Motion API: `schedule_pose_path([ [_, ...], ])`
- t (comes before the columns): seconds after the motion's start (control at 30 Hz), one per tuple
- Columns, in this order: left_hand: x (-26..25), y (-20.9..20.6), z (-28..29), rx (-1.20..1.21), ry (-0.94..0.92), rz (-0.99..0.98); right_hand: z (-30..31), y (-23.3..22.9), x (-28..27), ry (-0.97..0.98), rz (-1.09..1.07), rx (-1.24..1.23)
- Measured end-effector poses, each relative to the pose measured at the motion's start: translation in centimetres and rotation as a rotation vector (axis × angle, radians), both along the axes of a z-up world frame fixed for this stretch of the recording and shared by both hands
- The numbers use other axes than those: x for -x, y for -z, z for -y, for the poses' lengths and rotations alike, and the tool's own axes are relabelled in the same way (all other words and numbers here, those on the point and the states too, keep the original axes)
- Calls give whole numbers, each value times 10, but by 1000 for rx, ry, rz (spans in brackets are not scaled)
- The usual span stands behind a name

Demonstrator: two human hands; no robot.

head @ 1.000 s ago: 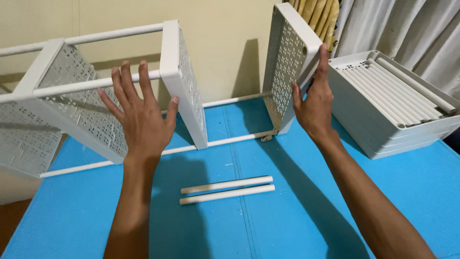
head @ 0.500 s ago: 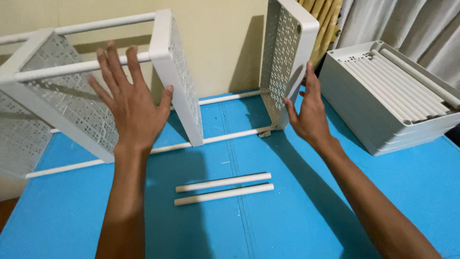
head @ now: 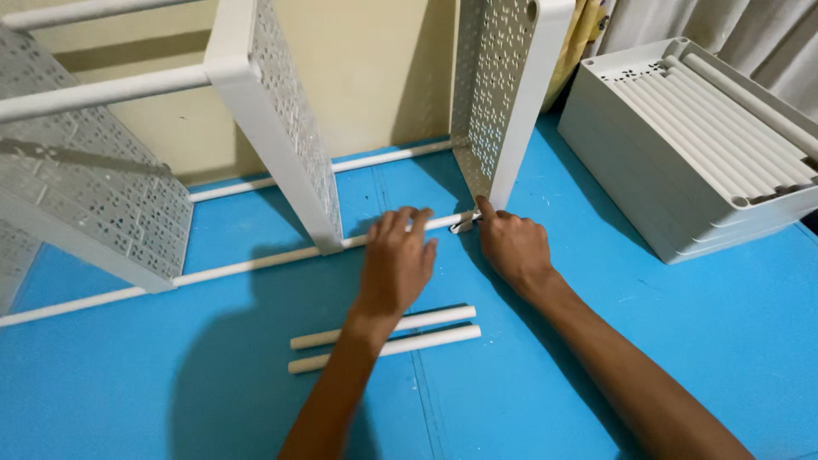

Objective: The person assembles a white plastic shelving unit on a blue table. They insert vertical poles into perforated shelves, connect horizontal crossbars, and secure the frame. The person then places additional poles into a tray.

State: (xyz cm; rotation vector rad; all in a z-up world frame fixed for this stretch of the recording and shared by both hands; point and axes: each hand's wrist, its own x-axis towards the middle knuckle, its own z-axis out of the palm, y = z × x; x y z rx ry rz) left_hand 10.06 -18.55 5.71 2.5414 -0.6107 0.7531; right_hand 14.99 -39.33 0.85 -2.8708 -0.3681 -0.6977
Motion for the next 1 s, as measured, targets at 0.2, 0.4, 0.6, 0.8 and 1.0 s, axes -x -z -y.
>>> schedule_pose_path([
  [0.2,-34,39,38,-133,-25,-173,-1,11,-15,-41,9,19],
  [0.4,-48,50,49,-186,-101,-138,0,-7,6,-206,137,-151],
  [0.6,-25,44,58,-162,-23,-84,29,-25,33,-289,129,-262],
  [0.8,-3,35,97,-142,172,-212,96,-27,55,-170,1,-137],
  [1.0,5,27,136,-101,289,-244,134,-40,66,113,-372,-189],
])
